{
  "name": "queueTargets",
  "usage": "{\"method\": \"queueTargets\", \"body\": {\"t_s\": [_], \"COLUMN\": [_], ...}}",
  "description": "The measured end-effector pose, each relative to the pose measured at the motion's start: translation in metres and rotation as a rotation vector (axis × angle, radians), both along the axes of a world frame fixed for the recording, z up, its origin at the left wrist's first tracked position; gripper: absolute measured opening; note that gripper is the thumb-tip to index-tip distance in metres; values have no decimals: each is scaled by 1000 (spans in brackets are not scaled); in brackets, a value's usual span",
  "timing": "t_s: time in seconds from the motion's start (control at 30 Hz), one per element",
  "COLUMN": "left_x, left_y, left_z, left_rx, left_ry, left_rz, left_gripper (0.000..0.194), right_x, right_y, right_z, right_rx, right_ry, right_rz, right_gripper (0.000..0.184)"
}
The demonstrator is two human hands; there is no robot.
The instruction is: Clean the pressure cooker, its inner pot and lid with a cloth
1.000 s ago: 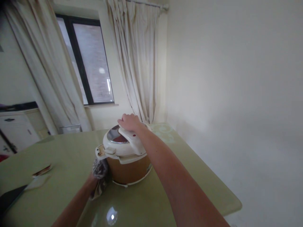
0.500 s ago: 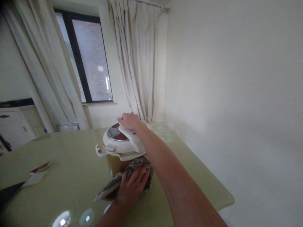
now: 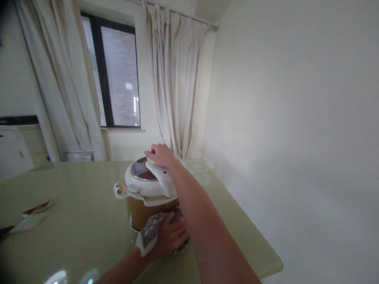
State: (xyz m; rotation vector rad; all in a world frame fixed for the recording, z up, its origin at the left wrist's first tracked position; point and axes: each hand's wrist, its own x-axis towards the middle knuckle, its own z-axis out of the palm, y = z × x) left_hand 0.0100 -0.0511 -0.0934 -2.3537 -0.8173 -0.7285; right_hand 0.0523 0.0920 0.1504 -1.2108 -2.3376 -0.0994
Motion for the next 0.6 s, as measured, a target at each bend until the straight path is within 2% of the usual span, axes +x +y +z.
{"method": "queueTargets", "body": {"t_s": [0.03,0.07,0.13,0.2,0.27,0.37,0.43,0.47,0.57,0.6], "left_x": [-23,-48,-92,-120,-130,-129,-130,-132,-137,-137], "left_y": [-5,-9,-15,-18,-21,-29,-39,-45,-61,-63], "left_z": [0,1,3,5,7,18,34,45,87,103], "left_rx": [53,60,137,193,159,-47,-167,-189,-114,-76], "left_ry": [15,55,20,-171,-410,-672,-797,-868,-1110,-1174], "left_rz": [-116,-160,-133,-25,78,119,86,72,72,66], "left_gripper": [32,39,45,41,40,37,33,31,35,40], "right_x": [0,0,0,-1,-2,-1,1,3,7,7], "right_y": [1,1,2,0,-5,-29,-58,-76,-134,-151], "right_z": [-1,-1,-1,-1,3,9,9,5,-19,-30], "right_rx": [-5,-12,-28,-28,34,216,259,230,43,-20], "right_ry": [1,2,0,-10,-15,11,70,121,366,434], "right_rz": [0,2,2,-8,-17,71,207,288,595,687], "right_gripper": [39,39,38,38,36,32,34,36,37,49]}}
